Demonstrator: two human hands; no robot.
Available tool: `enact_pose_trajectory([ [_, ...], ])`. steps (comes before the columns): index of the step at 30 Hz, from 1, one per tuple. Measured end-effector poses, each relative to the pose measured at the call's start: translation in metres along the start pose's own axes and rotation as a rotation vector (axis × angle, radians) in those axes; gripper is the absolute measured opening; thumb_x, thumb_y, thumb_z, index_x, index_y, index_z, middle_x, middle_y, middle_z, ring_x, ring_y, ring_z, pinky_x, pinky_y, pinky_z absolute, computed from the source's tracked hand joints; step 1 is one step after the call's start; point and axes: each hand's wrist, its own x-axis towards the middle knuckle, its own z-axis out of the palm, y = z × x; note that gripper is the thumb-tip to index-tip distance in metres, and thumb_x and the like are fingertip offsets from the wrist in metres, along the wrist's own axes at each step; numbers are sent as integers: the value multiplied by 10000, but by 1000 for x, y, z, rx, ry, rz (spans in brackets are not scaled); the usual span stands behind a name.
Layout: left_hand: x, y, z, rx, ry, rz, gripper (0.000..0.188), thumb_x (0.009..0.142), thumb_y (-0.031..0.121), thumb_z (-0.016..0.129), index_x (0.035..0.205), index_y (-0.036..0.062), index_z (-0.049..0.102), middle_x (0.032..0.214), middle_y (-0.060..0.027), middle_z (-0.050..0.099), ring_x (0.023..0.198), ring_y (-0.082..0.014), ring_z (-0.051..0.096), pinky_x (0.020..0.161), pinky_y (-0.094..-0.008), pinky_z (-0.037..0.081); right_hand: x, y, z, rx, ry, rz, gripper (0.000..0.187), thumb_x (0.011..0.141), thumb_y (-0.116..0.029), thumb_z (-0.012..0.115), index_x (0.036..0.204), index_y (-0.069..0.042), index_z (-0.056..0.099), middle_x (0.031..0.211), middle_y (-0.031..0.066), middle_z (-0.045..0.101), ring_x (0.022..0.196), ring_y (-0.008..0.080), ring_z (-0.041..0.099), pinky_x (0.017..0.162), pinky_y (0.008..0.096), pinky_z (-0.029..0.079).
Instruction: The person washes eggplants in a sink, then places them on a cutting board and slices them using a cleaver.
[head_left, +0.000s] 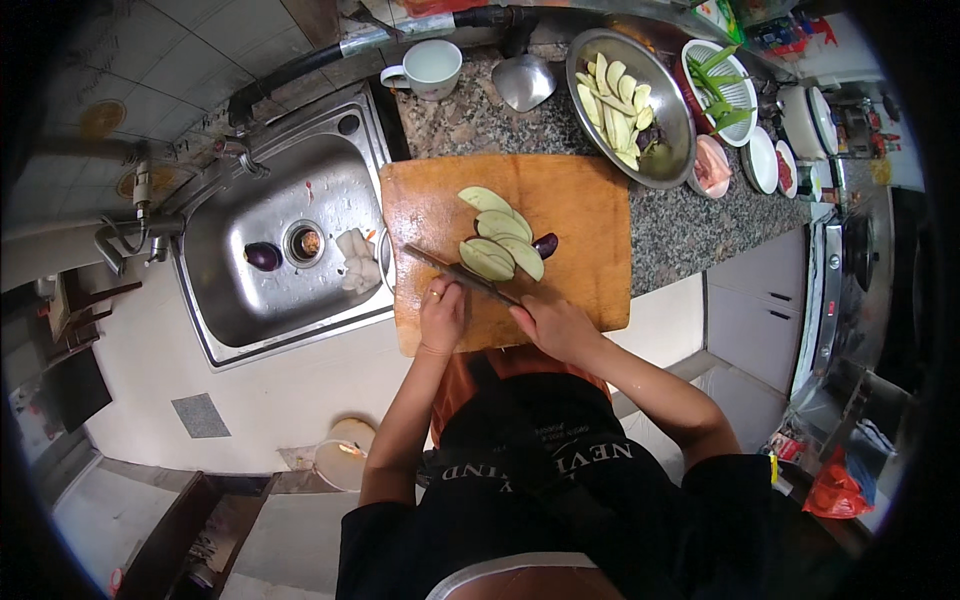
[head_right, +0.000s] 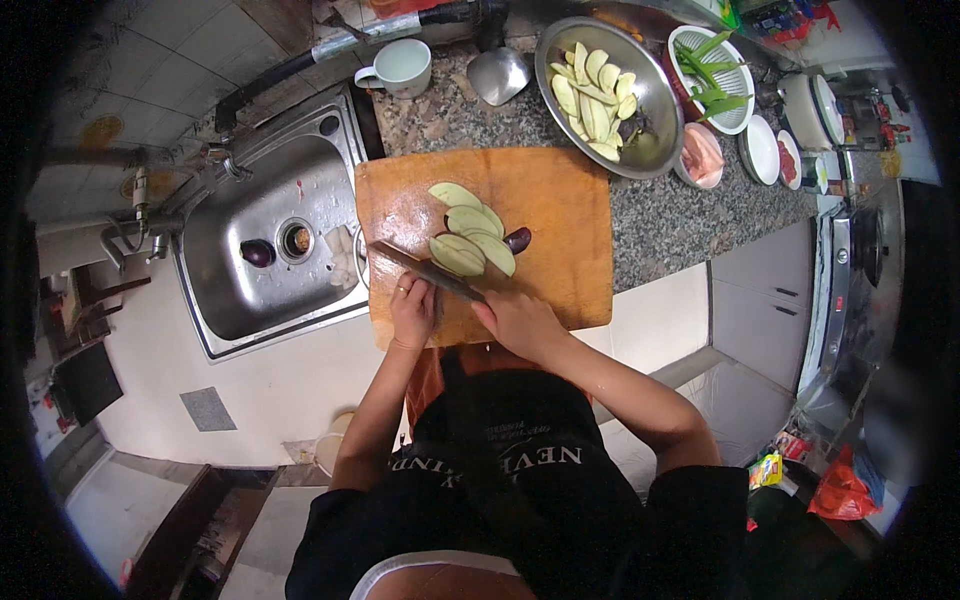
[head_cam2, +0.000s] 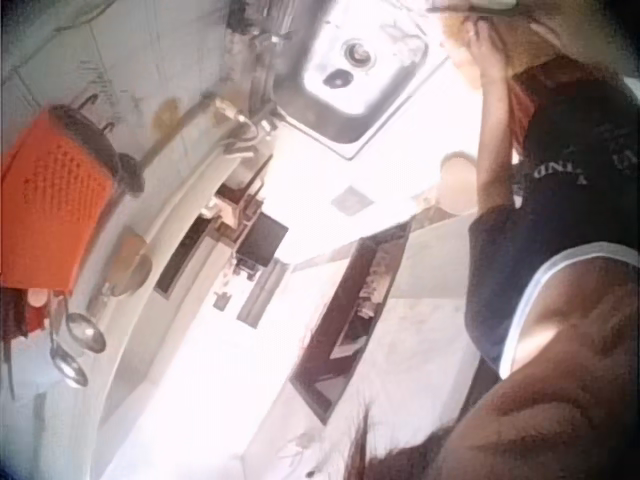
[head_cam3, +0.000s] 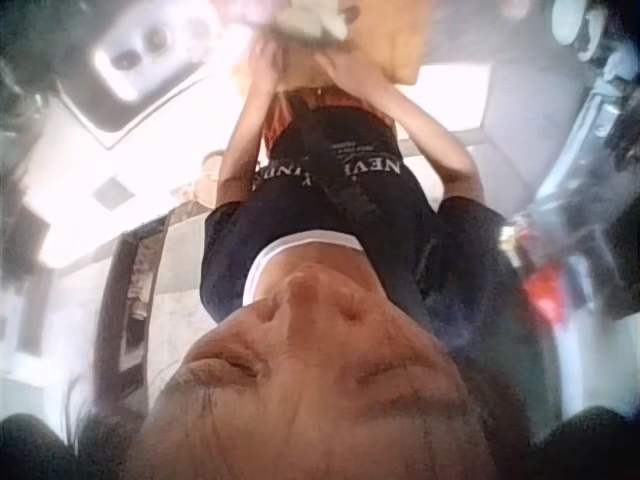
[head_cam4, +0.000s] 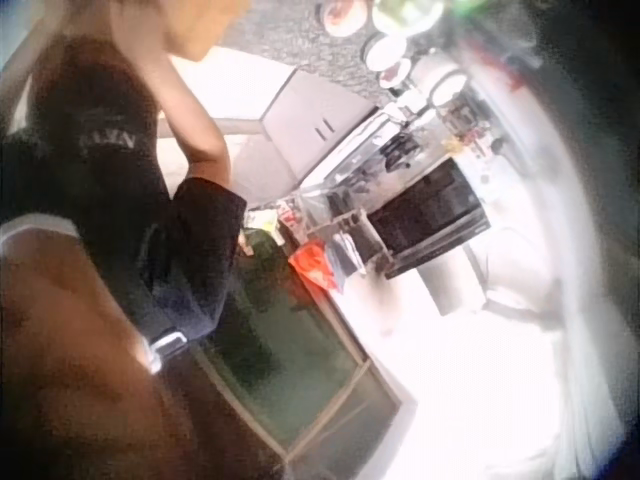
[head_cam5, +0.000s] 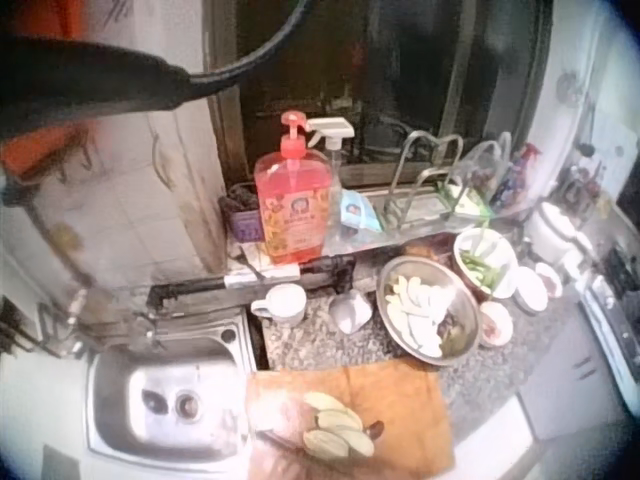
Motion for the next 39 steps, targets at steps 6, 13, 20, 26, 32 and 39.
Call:
enact_pose_trajectory([
  [6, 0, 6, -2, 5, 13, 12, 83, 730, -34, 607, 802, 0, 585, 875, -132, 558, 783, -302, 560, 689, -347, 468, -3, 14, 2, -31, 77, -88, 345, 885, -333, 441, 821, -18, 564, 728, 216, 596, 661, 413, 574, 587, 512, 449],
  [13, 7, 9, -2, 78, 1, 61, 143, 720, -21, 621, 841, 12, 551, 880, -125, 566, 817, -295, 546, 712, -339, 459, 29, 6, -12, 59, 131, -75, 312, 878, -322, 478, 817, -27, 560, 638, 218, 566, 637, 409, 563, 569, 480, 443],
  [20, 5, 25, -2, -40, -72, -355, 137, 768, 11, 596, 896, 8, 548, 808, -126, 571, 646, -255, 552, 628, -334, 454, -37, 25, -39, -144, 166, -107, 358, 853, -407, 496, 873, -56, 562, 566, 173, 566, 550, 382, 569, 519, 487, 448],
  [26, 28, 45, 24, -1227, 321, -684, 261, 887, 87, 482, 1123, -22, 503, 1031, -113, 584, 873, -201, 582, 821, -272, 456, -54, 31, -45, 21, 222, -193, 345, 861, -402, 496, 870, -64, 563, 563, 136, 570, 531, 303, 587, 496, 394, 454],
  [32, 41, 64, 0, -1310, 41, -923, 451, 884, 403, 475, 1119, 19, 484, 1021, -77, 535, 859, -160, 542, 763, -286, 464, -55, 69, -39, 973, -2, 92, 401, 909, -414, 431, 785, -45, 526, 535, 33, 503, 442, 128, 497, 440, 266, 412],
  [39, -3, 26, 29, -381, 253, -581, 486, 780, 110, 645, 1199, 1, 423, 1040, -73, 485, 847, -126, 465, 727, -239, 419, -69, 157, -26, 1308, 5, 343, 438, 924, -436, 377, 768, -44, 492, 522, 34, 477, 393, 128, 454, 375, 251, 385],
])
